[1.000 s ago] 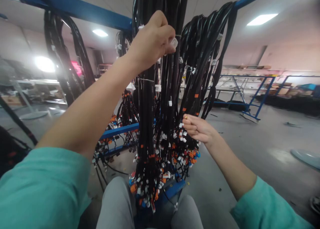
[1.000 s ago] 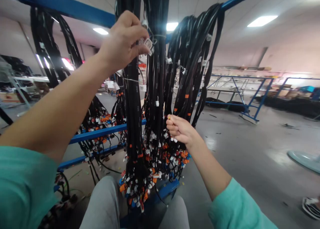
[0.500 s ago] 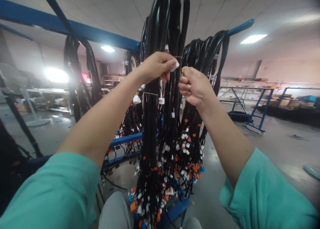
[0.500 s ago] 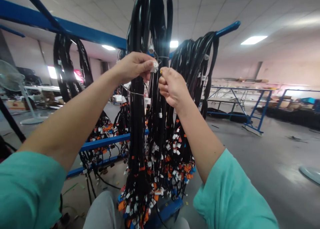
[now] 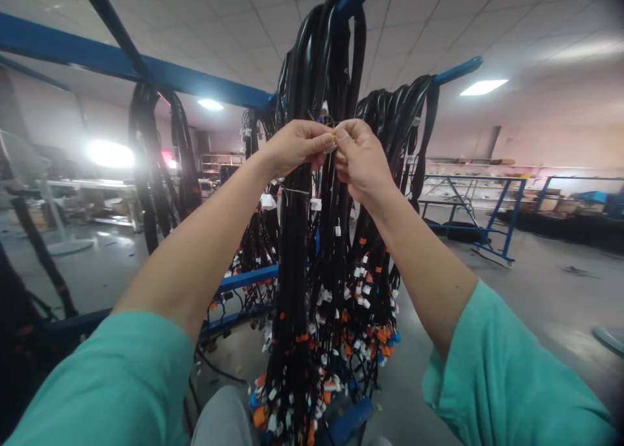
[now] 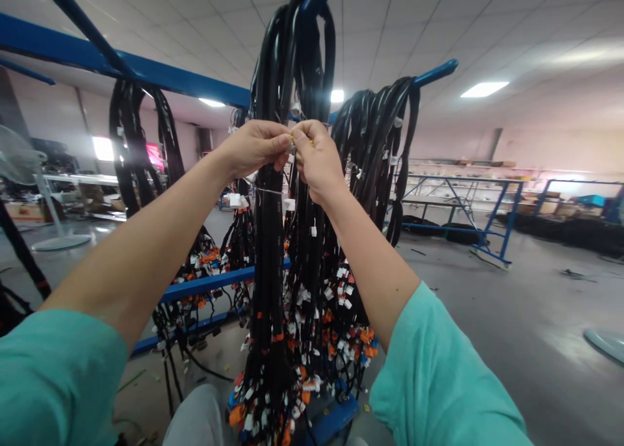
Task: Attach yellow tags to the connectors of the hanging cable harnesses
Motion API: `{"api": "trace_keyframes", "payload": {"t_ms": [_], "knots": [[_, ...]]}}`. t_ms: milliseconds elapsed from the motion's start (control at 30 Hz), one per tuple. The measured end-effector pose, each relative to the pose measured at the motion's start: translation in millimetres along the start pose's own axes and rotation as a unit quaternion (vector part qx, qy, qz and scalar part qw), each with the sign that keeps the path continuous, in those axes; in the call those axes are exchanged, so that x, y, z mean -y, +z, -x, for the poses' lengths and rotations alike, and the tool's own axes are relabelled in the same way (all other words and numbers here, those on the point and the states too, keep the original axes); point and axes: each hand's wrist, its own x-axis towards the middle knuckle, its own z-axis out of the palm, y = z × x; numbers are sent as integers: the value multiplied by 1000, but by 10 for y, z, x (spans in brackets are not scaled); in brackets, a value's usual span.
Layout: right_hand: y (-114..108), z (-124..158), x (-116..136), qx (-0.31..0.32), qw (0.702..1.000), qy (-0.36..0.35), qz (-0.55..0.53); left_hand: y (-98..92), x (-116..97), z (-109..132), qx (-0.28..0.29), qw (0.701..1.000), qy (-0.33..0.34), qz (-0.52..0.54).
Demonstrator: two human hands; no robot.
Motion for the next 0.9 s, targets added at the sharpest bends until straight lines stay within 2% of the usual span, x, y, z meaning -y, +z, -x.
{"api": "trace_keyframes", "payload": {"t_ms": [233,433,633,900], "knots": [[11,-6,-56,16,1000,-22,-4,-2,8,20,1,1000,7,10],[47,31,-50,-21,999,-47,16,25,-28,40,-6,1000,7,19],[59,53,-35,-13,999,-42,25,17,-59,66,-14,1000,-6,13],[58,16,-117,-3,996,-84,41,-49,-9,65,15,998,4,55]]}}
